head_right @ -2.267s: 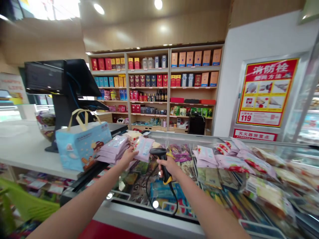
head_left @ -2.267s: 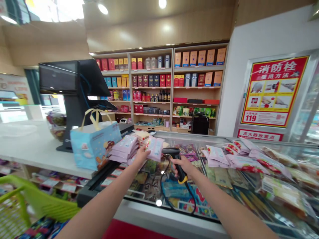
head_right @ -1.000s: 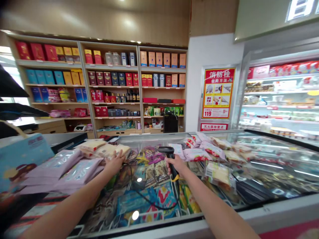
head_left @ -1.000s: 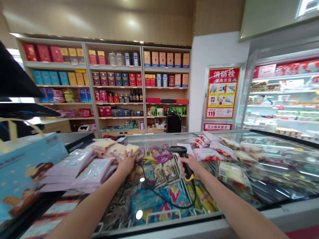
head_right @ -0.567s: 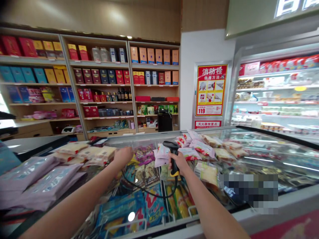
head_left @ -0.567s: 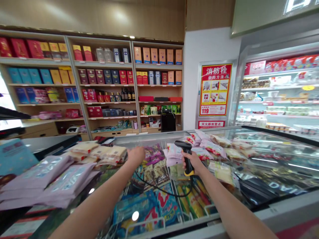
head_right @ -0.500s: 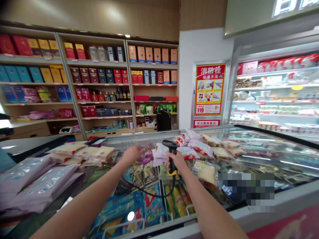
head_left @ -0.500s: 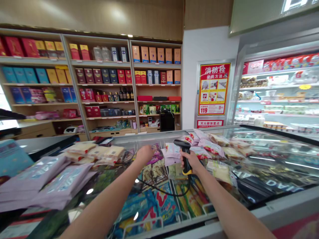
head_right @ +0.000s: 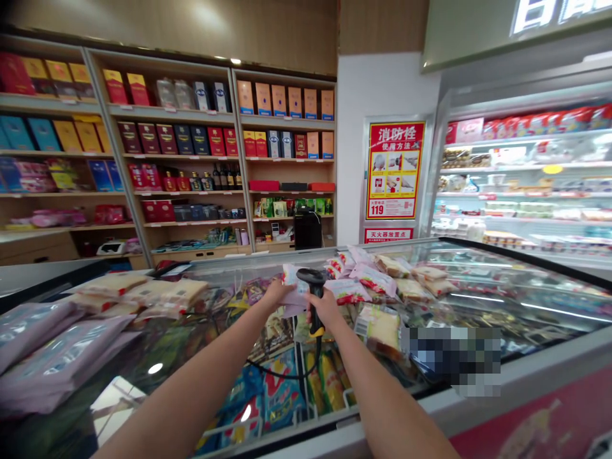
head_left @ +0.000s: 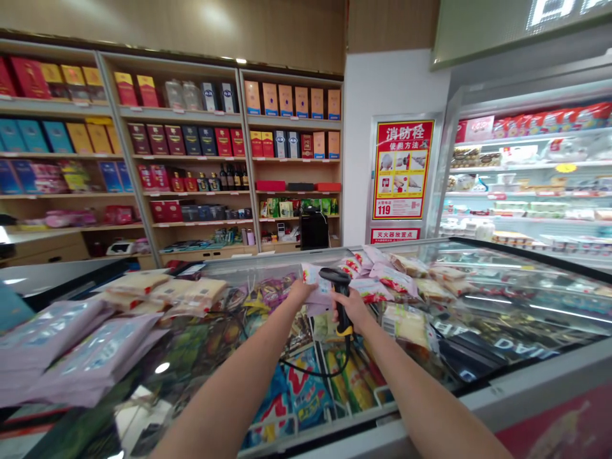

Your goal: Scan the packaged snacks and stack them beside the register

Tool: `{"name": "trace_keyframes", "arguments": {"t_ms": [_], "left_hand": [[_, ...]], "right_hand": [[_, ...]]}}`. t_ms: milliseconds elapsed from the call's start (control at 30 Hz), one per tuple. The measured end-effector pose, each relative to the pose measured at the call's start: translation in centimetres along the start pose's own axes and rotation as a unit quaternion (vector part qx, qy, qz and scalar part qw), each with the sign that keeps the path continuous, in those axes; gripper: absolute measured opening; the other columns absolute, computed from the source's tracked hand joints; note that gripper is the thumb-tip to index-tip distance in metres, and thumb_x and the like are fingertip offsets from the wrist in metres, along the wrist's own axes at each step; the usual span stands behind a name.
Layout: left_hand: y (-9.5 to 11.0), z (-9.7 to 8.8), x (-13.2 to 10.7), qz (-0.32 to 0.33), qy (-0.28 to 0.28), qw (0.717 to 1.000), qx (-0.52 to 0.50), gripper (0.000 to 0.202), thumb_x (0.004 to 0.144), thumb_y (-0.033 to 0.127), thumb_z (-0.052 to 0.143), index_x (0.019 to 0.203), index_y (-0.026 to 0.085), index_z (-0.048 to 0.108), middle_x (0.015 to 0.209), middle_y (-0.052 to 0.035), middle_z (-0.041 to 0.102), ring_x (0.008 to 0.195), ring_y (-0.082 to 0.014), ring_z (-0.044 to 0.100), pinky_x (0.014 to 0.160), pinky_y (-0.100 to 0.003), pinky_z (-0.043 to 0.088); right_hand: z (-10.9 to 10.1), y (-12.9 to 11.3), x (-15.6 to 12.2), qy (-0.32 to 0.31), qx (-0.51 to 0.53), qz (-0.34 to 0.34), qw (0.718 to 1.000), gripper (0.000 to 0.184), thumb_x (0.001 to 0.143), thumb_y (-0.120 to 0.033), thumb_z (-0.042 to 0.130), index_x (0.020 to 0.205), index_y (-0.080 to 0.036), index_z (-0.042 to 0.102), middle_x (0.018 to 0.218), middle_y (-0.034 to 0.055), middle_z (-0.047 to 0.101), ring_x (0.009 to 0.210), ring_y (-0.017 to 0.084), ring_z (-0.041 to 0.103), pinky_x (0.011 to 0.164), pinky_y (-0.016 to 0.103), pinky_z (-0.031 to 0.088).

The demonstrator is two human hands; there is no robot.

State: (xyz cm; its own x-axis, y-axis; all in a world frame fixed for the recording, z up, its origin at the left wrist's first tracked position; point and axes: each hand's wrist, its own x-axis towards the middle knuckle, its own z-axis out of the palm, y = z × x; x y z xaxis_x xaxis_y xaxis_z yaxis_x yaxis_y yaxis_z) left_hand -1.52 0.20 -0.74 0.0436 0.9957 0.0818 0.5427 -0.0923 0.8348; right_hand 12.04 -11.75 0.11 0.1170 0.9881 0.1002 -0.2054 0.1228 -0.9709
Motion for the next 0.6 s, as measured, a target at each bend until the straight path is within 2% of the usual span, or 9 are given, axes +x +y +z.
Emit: {"name": "trace_keyframes", "arguments": {"t_ms": [67, 133, 167, 233, 367, 467, 533, 600], "left_hand": [[-1.8, -0.4, -0.6, 0.009, 0.066, 0.986, -0.155, 0.026, 0.07, 0.027, 0.072, 0.09, 0.015, 0.061, 0.087, -0.0086, 0.072, 0.08, -0.0205, 0.068, 0.068, -0.028, 0.052], [-3.4, -0.7, -1.1, 0.011, 0.124, 0.944, -0.304, 0.022, 0.07, 0.021, 0.07, 0.088, 0.016, 0.057, 0.086, -0.0075, 0.071, 0.077, -0.0186, 0.067, 0.07, -0.028, 0.053], [-3.9, -0.7, -1.1, 0.006, 0.132, 0.926, -0.353, 0.022, 0.071, 0.02, 0.068, 0.088, 0.017, 0.055, 0.086, -0.0065, 0.07, 0.076, -0.0178, 0.067, 0.07, -0.029, 0.053], [-4.3, -0.4, -1.1, -0.006, 0.106, 0.899, -0.425, 0.025, 0.071, 0.021, 0.068, 0.09, 0.018, 0.052, 0.086, -0.0049, 0.069, 0.074, -0.0172, 0.067, 0.07, -0.032, 0.055], [-3.5, 1.4, -0.3, -0.003, 0.012, 0.871, -0.49, 0.034, 0.066, 0.024, 0.072, 0.093, 0.019, 0.051, 0.082, -0.0027, 0.068, 0.069, -0.0173, 0.066, 0.068, -0.036, 0.055], [-3.0, 2.5, 0.1, 0.031, -0.016, 0.862, -0.506, 0.037, 0.063, 0.024, 0.074, 0.091, 0.018, 0.052, 0.077, -0.0018, 0.067, 0.066, -0.016, 0.064, 0.069, -0.034, 0.054], [-3.1, 2.5, 0.4, 0.051, 0.02, 0.862, -0.503, 0.032, 0.065, 0.021, 0.071, 0.09, 0.018, 0.051, 0.077, -0.001, 0.067, 0.068, -0.0148, 0.063, 0.071, -0.032, 0.054], [-3.5, 2.0, 0.7, 0.056, 0.096, 0.87, -0.481, 0.025, 0.067, 0.016, 0.065, 0.086, 0.018, 0.05, 0.079, 0.0002, 0.066, 0.07, -0.0131, 0.063, 0.075, -0.029, 0.053]], "right_hand": [[0.0, 0.2, 0.0, -0.008, -0.003, 0.002, 1.0, 0.039, 0.057, -0.042, 0.074, 0.08, -0.019, 0.051, 0.048, -0.0074, 0.053, 0.036, 0.009, 0.048, 0.037, 0.024, 0.047], [0.0, 0.4, -0.1, -0.02, -0.006, 0.005, 1.0, 0.04, 0.058, -0.043, 0.074, 0.08, -0.019, 0.051, 0.049, -0.0072, 0.053, 0.037, 0.009, 0.048, 0.038, 0.025, 0.048], [0.0, 0.4, -0.1, -0.026, -0.007, 0.008, 1.0, 0.04, 0.059, -0.043, 0.074, 0.08, -0.019, 0.051, 0.05, -0.0071, 0.054, 0.037, 0.009, 0.048, 0.038, 0.025, 0.048], [0.0, 0.5, -0.2, -0.039, -0.012, 0.014, 0.999, 0.04, 0.058, -0.043, 0.075, 0.08, -0.019, 0.051, 0.05, -0.0068, 0.054, 0.037, 0.009, 0.048, 0.038, 0.026, 0.048], [0.1, 0.5, -0.3, -0.047, -0.018, 0.017, 0.999, 0.042, 0.057, -0.044, 0.076, 0.08, -0.019, 0.05, 0.05, -0.0072, 0.054, 0.036, 0.009, 0.048, 0.038, 0.024, 0.046], [0.1, 0.5, -0.3, -0.041, -0.017, 0.021, 0.999, 0.043, 0.056, -0.042, 0.076, 0.082, -0.019, 0.051, 0.049, -0.0081, 0.053, 0.037, 0.009, 0.047, 0.037, 0.024, 0.045], [0.1, 0.5, -0.4, -0.035, -0.021, 0.023, 0.999, 0.042, 0.056, -0.041, 0.076, 0.082, -0.019, 0.051, 0.049, -0.0082, 0.053, 0.037, 0.009, 0.047, 0.037, 0.025, 0.046], [0.0, 0.5, -0.5, -0.031, -0.026, 0.022, 0.999, 0.041, 0.057, -0.041, 0.075, 0.081, -0.02, 0.05, 0.049, -0.0079, 0.053, 0.037, 0.009, 0.047, 0.037, 0.026, 0.048]]}}
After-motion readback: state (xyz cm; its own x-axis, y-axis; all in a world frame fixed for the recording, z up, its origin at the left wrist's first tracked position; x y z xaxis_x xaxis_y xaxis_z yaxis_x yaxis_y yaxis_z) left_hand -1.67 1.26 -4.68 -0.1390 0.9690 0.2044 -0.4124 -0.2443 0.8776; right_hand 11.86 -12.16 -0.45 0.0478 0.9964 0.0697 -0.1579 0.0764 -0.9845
